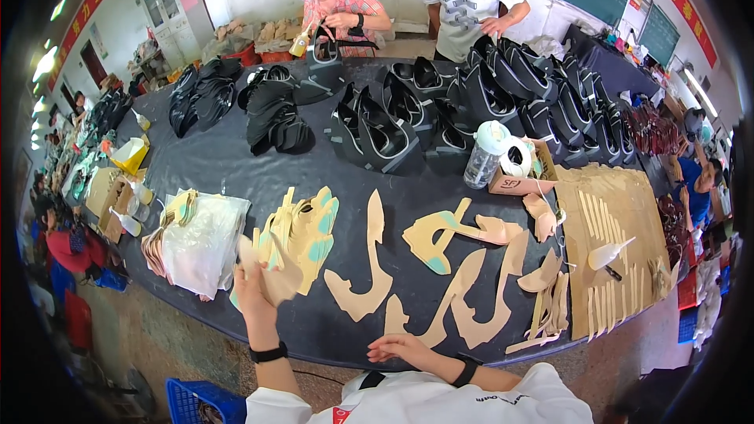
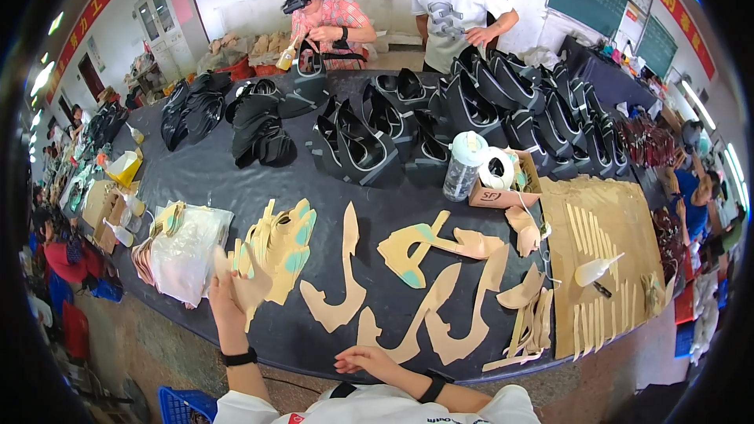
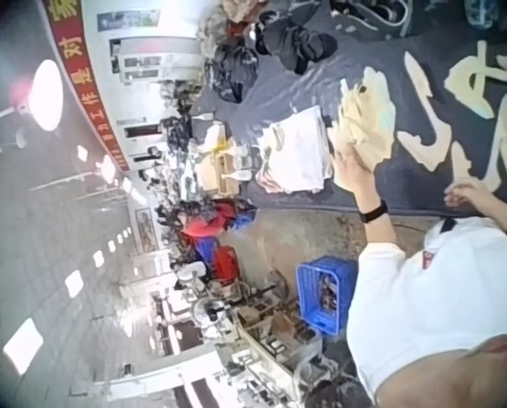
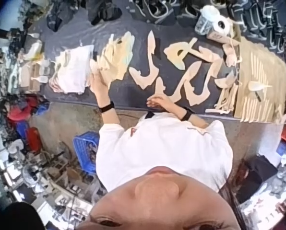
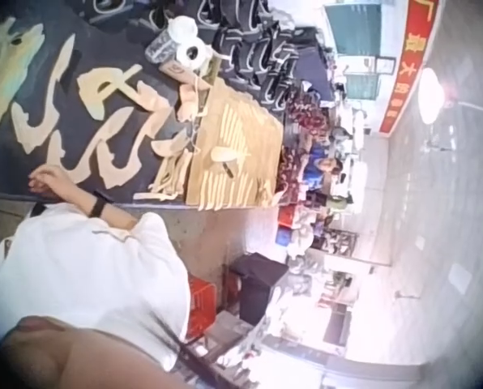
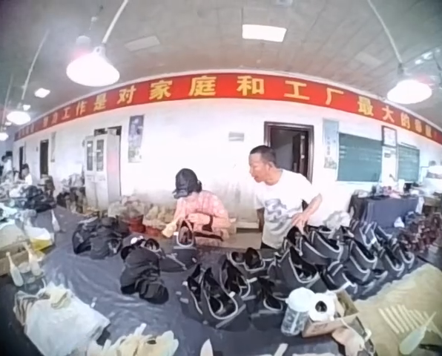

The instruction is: The recorder is sorting and stacking cut leather or synthetic shoe upper components on a manufacturing table.

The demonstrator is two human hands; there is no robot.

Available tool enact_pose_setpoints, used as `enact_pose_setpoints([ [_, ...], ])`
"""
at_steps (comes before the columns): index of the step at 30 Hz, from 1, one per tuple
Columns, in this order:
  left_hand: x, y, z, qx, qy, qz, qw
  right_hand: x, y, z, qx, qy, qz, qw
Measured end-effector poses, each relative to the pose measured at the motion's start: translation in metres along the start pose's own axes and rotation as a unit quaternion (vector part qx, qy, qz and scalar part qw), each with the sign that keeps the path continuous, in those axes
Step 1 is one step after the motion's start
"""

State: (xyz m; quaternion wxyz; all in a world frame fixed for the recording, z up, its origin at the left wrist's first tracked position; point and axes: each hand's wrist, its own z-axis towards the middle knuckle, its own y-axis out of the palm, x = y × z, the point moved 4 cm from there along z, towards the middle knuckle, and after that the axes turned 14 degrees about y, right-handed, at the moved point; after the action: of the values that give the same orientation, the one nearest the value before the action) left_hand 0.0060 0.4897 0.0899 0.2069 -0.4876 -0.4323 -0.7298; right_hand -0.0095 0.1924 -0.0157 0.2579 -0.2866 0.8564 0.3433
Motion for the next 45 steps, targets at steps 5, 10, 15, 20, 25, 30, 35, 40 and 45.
enact_pose_setpoints([
  [5, -0.003, 0.046, -0.077, -0.168, -0.218, -0.038, 0.961, -0.047, 0.024, -0.004, -0.259, -0.032, 0.311, 0.914],
  [10, -0.032, 0.056, -0.133, -0.22, -0.323, -0.105, 0.914, -0.06, 0.006, -0.018, -0.144, -0.079, 0.346, 0.924],
  [15, -0.041, 0.044, -0.149, -0.287, -0.405, -0.067, 0.866, -0.051, -0.02, -0.029, 0.007, -0.069, 0.286, 0.956],
  [20, -0.053, 0.021, -0.151, -0.325, -0.42, -0.033, 0.847, -0.033, -0.028, -0.024, 0.128, -0.089, -0.018, 0.988],
  [25, -0.059, -0.015, -0.139, -0.34, -0.401, 0.003, 0.851, -0.024, -0.025, 0.004, 0.122, -0.107, -0.06, 0.985],
  [30, -0.053, -0.049, -0.12, -0.348, -0.342, -0.008, 0.873, -0.035, -0.004, 0.031, 0.092, -0.074, -0.158, 0.98],
  [35, -0.059, -0.083, -0.108, -0.376, -0.319, 0.109, 0.863, -0.008, 0.008, 0.062, 0.084, -0.021, -0.183, 0.979],
  [40, -0.067, -0.091, -0.107, -0.384, -0.336, 0.094, 0.855, 0.01, 0.003, 0.068, 0.13, 0.04, -0.17, 0.976],
  [45, -0.076, -0.091, -0.119, -0.375, -0.382, 0.081, 0.841, 0.006, -0.014, 0.057, 0.215, -0.008, -0.166, 0.962],
])
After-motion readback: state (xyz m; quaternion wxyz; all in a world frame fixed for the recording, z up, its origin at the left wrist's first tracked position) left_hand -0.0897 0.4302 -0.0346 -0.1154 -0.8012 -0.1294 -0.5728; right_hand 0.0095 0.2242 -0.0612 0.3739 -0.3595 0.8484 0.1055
